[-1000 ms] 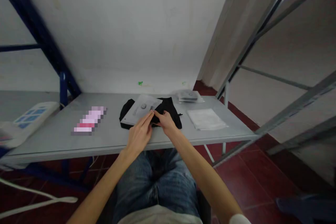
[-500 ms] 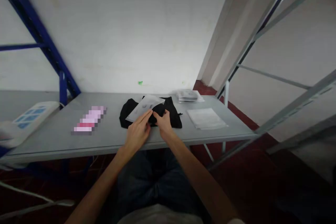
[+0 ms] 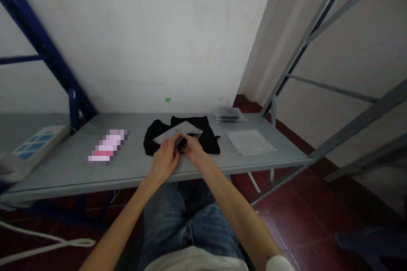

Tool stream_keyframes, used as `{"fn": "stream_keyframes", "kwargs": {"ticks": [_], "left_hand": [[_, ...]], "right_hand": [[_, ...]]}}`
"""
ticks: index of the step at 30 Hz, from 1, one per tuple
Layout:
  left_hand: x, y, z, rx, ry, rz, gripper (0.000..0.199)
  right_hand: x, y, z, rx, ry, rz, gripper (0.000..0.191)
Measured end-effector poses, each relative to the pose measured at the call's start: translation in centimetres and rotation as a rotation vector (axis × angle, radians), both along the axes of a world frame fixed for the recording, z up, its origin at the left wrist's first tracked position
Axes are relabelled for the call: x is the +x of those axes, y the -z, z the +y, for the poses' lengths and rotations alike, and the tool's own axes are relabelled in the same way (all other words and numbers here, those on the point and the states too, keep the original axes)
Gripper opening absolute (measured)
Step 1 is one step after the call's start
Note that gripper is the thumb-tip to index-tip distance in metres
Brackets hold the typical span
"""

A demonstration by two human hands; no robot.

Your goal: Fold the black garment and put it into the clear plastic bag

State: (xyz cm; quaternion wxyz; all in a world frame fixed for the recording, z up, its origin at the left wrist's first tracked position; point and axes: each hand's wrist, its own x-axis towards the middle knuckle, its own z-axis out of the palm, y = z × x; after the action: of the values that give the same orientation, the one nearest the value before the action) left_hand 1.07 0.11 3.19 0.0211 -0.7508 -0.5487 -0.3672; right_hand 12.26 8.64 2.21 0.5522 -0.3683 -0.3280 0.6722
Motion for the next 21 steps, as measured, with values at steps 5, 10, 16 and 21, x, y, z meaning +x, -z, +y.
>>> {"fn": "stream_keyframes", "kwargs": {"ticks": [5, 10, 16, 21], "left_hand": [[-1.2, 0.5, 0.7, 0.008, -0.08, -0.008, 0.041], [-1.5, 0.6, 0.9, -0.031, -0.126, 0.026, 0.029], [-2.0, 0.9, 1.5, -0.017, -0.106, -0.054, 0.028], [-4.0, -0.6, 1.7, -0.032, -0.127, -0.2, 0.038]], "right_hand": [[3.2, -1.6, -1.2, -0.004, -0.123, -0.326, 0.017], [7.8, -2.2, -2.8, 0.221, -0.105, -0.741, 0.013], [8.7, -3.3, -5.1, 0.694, 0.151, -1.094, 0.024], [5.5, -3.1, -5.7, 1.029, 0.068, -1.36, 0.024]]}}
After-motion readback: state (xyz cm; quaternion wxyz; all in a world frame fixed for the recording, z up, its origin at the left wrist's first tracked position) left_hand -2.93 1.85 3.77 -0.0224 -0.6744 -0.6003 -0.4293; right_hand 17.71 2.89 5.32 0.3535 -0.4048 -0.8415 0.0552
